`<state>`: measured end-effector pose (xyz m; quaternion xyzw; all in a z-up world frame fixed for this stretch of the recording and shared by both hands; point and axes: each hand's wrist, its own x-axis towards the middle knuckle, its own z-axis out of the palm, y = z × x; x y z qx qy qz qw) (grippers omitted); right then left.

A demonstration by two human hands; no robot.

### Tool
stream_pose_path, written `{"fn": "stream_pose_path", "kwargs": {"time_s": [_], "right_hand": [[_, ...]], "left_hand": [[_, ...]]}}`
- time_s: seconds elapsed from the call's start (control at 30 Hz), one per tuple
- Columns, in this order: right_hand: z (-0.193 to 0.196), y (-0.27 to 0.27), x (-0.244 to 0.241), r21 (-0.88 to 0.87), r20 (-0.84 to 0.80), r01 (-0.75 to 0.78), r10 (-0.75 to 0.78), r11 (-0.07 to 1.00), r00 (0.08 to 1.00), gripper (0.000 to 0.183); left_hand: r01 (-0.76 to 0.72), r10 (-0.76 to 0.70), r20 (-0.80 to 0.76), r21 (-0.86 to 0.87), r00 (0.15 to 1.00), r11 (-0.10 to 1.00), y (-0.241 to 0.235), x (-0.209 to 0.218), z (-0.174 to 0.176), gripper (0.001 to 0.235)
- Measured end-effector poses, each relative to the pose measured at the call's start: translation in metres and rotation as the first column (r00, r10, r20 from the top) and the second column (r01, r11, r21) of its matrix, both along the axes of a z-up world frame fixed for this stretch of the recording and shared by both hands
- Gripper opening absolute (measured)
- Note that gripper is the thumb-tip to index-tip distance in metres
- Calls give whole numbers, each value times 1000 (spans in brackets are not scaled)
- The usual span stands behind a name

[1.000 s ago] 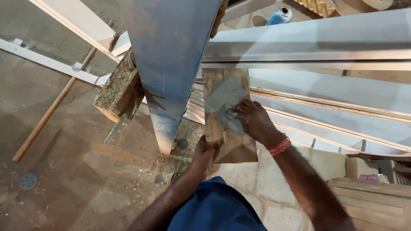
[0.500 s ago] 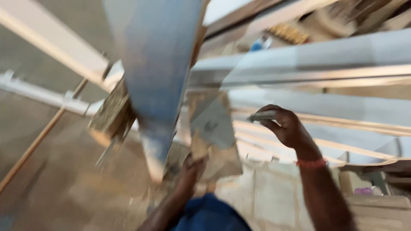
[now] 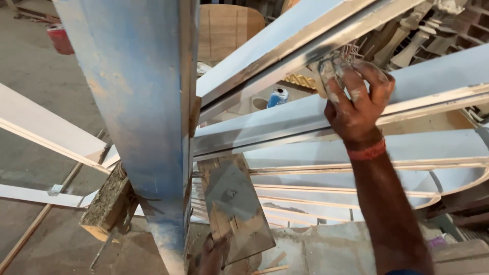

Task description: The person applies grey filler paste to the seams of a large white wooden frame structure, scooping paste from a board and pressing it into the joints by hand, working along different sections of the frame throughout the clip.

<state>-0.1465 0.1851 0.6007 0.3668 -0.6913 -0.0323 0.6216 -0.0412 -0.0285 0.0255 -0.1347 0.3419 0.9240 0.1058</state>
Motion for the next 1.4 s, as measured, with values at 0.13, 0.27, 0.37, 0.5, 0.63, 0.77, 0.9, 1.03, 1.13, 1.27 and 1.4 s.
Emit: {"fn": "stream_pose_path", "kwargs": {"time_s": [0.13,0.27,0.37,0.5,0.63,0.77,0.9,1.03,1.13,1.27,1.4], "right_hand": [[-3,14,-50,153,-308,223,-168,963,937,26],[-11,11,-31,155,-318,275,-215,949,923,28],[-15,6,-9,155,-224,291,-254,944,941,29],[-5,10,-4,-23,-219,289,-287,957,933,33],[14,-3,-15,-257,-229,288,-348,922,909,28],[-16,-44,-26,-300,-197,197,-263,933,945,29],[-56,-80,-13,-234,-60,173,-192,957,980,20],[-58,-88,5,-74,39,237,-234,969,971,36],[-37,-41,-5,-327,-42,3,-18,945,999,20],[18,-26,-2,-360,-126,307,-372,881,920,25],[-19,-42,-28,-319,-186,207,-275,925,943,27]], "left_hand": [[72,-37,-171,200,985,977,12,-27,-103,64],[27,-1,-120,212,993,977,8,-16,-27,64],[33,-9,-128,190,992,981,6,-17,-25,62],[-54,100,-206,217,973,975,11,-19,-8,60],[-62,95,-189,173,977,983,10,-23,-15,60],[-71,95,-173,144,980,987,10,-29,-25,60],[-79,96,-149,114,984,990,16,-24,-36,60],[-90,101,-134,85,986,992,17,-16,-42,61],[36,-31,-45,115,998,993,7,-19,-13,66],[7,-8,25,56,1000,998,5,-12,21,64],[-6,6,2,97,1000,995,9,-22,5,62]]}}
